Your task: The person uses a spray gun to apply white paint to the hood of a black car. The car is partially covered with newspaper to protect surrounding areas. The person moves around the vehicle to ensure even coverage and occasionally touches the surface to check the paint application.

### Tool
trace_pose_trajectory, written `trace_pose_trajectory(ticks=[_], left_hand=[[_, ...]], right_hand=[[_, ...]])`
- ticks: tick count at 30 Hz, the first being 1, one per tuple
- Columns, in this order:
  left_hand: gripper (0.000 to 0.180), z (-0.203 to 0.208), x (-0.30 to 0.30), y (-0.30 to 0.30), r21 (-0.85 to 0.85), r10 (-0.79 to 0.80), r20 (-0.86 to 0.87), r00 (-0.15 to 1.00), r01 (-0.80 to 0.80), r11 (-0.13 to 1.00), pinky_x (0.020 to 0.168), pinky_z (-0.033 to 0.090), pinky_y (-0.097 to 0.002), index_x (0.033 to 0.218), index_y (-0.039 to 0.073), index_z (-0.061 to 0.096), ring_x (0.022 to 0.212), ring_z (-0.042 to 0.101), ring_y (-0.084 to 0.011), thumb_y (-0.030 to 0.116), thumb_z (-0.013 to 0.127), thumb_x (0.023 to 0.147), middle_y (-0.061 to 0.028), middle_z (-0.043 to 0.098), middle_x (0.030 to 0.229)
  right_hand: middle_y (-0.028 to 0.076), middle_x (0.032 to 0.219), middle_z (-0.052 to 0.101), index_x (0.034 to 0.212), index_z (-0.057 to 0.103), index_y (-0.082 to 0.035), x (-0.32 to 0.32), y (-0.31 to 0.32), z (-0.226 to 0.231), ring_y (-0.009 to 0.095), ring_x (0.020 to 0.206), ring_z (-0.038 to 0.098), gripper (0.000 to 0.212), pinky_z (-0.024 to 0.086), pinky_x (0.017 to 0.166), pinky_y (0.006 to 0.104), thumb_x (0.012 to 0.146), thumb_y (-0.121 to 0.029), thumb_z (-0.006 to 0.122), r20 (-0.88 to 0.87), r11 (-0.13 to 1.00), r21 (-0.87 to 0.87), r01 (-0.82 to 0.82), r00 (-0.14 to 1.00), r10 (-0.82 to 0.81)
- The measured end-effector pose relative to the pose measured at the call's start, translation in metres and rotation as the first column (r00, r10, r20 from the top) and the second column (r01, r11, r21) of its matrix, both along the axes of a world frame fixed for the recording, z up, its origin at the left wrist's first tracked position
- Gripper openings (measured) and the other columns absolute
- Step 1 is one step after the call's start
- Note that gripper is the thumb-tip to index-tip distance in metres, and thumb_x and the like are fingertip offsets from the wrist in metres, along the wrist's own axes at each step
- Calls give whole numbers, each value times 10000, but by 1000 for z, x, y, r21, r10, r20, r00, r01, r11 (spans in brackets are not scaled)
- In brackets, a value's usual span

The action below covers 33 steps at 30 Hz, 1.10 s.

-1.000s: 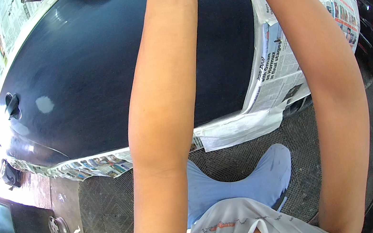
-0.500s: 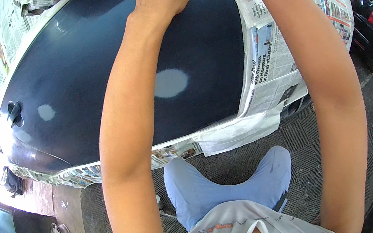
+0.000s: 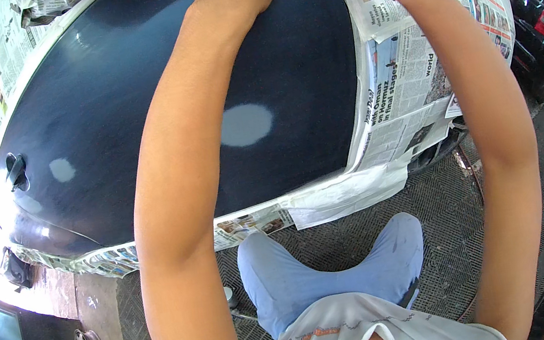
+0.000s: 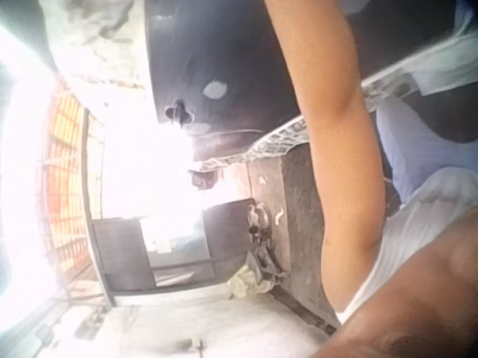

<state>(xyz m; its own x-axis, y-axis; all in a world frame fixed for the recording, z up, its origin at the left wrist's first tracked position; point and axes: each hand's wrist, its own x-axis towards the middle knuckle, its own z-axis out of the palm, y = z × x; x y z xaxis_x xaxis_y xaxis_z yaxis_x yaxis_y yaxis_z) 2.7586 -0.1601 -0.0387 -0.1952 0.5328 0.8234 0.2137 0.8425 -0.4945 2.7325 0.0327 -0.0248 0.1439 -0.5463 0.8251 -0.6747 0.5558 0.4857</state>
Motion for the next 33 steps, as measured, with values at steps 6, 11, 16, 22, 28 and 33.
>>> trace_pose_trajectory(ticks=[6, 11, 16, 22, 28, 33], left_hand=[[449, 3, -5, 11, 21, -25, -37, 999, 25, 999, 947, 468, -438, 1290, -79, 609, 1134, 652, -331, 103, 492, 897, -225, 679, 1219], [461, 1, -2, -5, -17, -8, -85, 996, 7, 1000, 962, 461, -437, 1303, -84, 601, 1143, 646, -336, 100, 493, 894, -228, 672, 1243], [469, 11, 3, 19, -1, 25, 19, 1000, -25, 1000, 977, 452, -437, 1314, -83, 593, 1161, 636, -333, 105, 497, 894, -224, 662, 1267], [473, 6, -1, -2, -33, 104, 12, 995, -103, 994, 1007, 439, -445, 1327, -81, 588, 1192, 627, -321, 111, 490, 906, -221, 661, 1279], [485, 13, -3, 1, -68, -15, -31, 999, 13, 998, 1046, 426, -455, 1354, -69, 576, 1256, 608, -318, 122, 474, 919, -227, 643, 1339], [493, 14, 4, -4, -75, 61, 68, 996, -56, 996, 1064, 420, -458, 1365, -71, 568, 1289, 598, -313, 126, 462, 926, -232, 631, 1374]], right_hand=[[197, 770, 710, 1111, 652, -39, 11, 27, 20, 397, 767, 715, 313, 554, 709, 537, 978, -321, 621, 143, 826, -133, 547, 836, -530], [188, 744, 708, 988, 683, -62, 6, 6, 13, 395, 766, 720, 270, 558, 718, 539, 987, -319, 599, 204, 798, -183, 575, 816, -541], [221, 756, 706, 921, 702, -38, -11, 23, 18, 385, 759, 728, 243, 563, 726, 517, 981, -230, 565, 271, 816, -430, 387, 917, -292], [284, 962, 711, 1013, 723, -3, -30, 19, 5, 387, 884, 710, 213, 562, 848, 454, 960, -161, 591, 39, 472, -881, -34, 989, 142], [305, 1191, 682, 1097, 742, -17, -23, 11, 14, 406, 1087, 676, 294, 523, 982, 483, 882, -216, 716, 190, 764, -626, 155, 981, -43], [272, 1056, 715, 941, 773, -15, -28, -18, 20, 402, 983, 716, 277, 565, 883, 489, 852, -276, 754, 366, 743, -576, 341, 920, -139]])
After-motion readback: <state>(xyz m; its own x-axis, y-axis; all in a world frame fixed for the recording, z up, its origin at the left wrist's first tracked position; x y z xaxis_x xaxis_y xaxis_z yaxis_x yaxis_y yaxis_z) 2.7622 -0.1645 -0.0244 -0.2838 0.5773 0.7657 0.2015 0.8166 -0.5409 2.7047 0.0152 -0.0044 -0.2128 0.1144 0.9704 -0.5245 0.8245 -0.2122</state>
